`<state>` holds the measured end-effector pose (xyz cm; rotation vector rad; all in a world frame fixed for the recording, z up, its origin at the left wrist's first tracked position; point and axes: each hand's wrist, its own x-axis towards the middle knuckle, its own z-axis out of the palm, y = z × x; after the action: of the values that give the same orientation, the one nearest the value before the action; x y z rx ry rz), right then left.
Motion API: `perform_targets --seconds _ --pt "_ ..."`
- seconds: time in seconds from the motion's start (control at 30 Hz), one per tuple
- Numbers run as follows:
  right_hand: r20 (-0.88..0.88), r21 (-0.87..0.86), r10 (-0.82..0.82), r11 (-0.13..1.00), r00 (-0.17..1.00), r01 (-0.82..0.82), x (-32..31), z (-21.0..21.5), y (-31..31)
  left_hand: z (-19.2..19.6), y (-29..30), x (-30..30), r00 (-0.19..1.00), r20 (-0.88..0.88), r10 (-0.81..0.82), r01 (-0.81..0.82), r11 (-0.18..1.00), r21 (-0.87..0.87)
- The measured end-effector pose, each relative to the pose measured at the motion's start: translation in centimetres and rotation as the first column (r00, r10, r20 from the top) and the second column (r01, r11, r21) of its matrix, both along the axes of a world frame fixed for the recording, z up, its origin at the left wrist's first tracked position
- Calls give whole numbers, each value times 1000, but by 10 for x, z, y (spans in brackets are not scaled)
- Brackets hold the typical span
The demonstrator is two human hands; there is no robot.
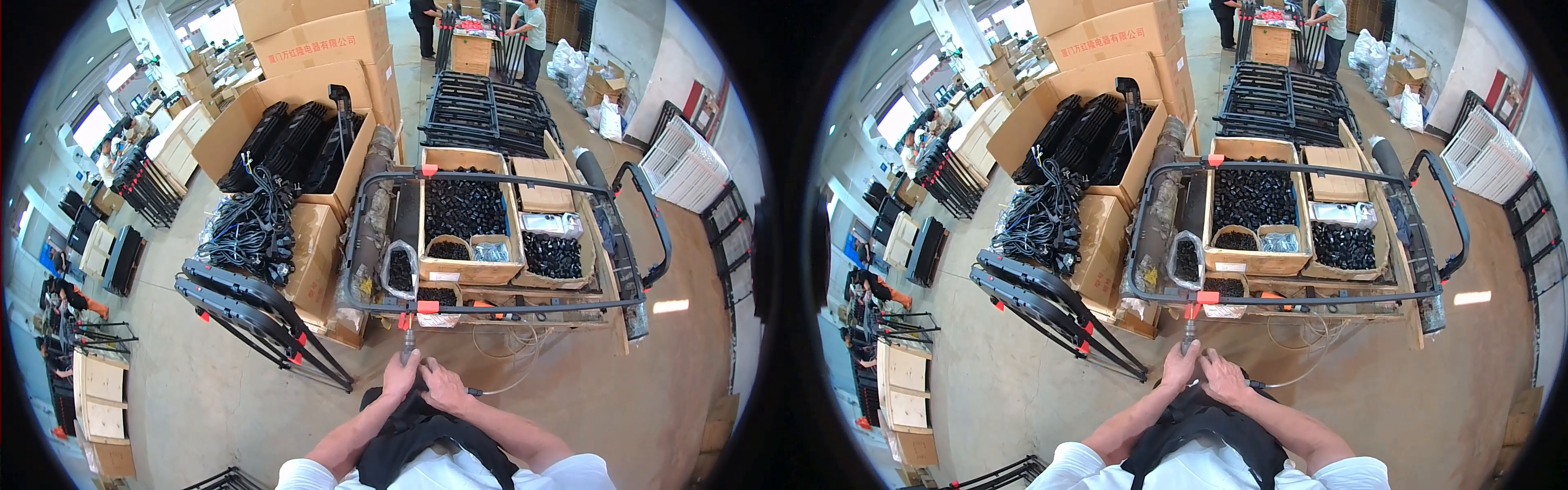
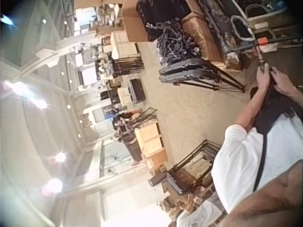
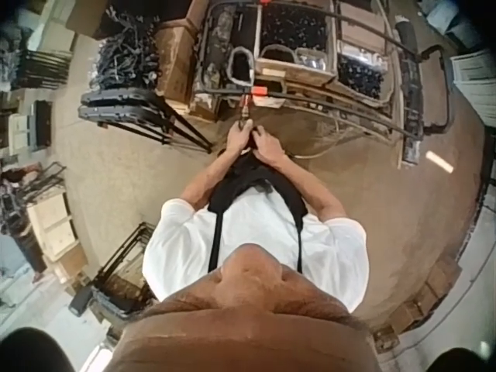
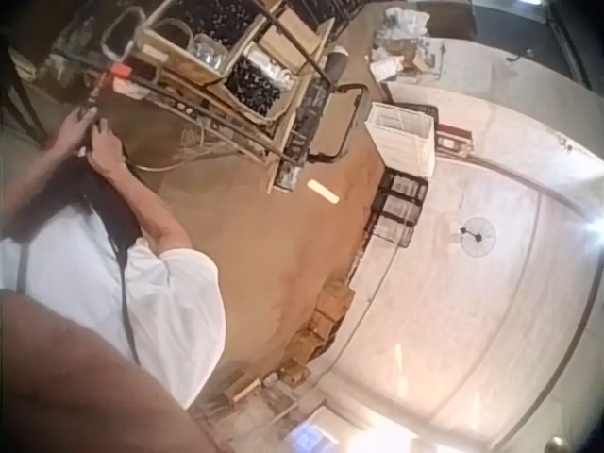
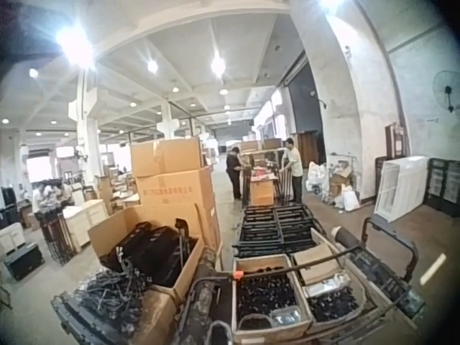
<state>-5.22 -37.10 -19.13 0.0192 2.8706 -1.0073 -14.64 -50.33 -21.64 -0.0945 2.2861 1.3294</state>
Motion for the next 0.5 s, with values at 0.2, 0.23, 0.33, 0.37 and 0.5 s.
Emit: perform_targets --seconds 0.2,0.23,0.33,0.37,0.5 --pt "-47 34 1 999 999 1 15 0 5 -1 1 16 998 43 46 -52 988 144" --pt "-25 55 10 998 1000 -9 21 1 7 -3 2 19 998 43 41 -47 989 143" --pt "25 82 -16 997 1000 14 29 3 14 -4 11 25 997 41 -58 53 993 109" --pt "56 88 -55 995 997 50 32 4 15 -4 16 25 997 44 -64 58 992 111" --pt "-18 108 -89 990 996 90 29 0 24 -4 30 25 1000 2 -14 13 984 177"
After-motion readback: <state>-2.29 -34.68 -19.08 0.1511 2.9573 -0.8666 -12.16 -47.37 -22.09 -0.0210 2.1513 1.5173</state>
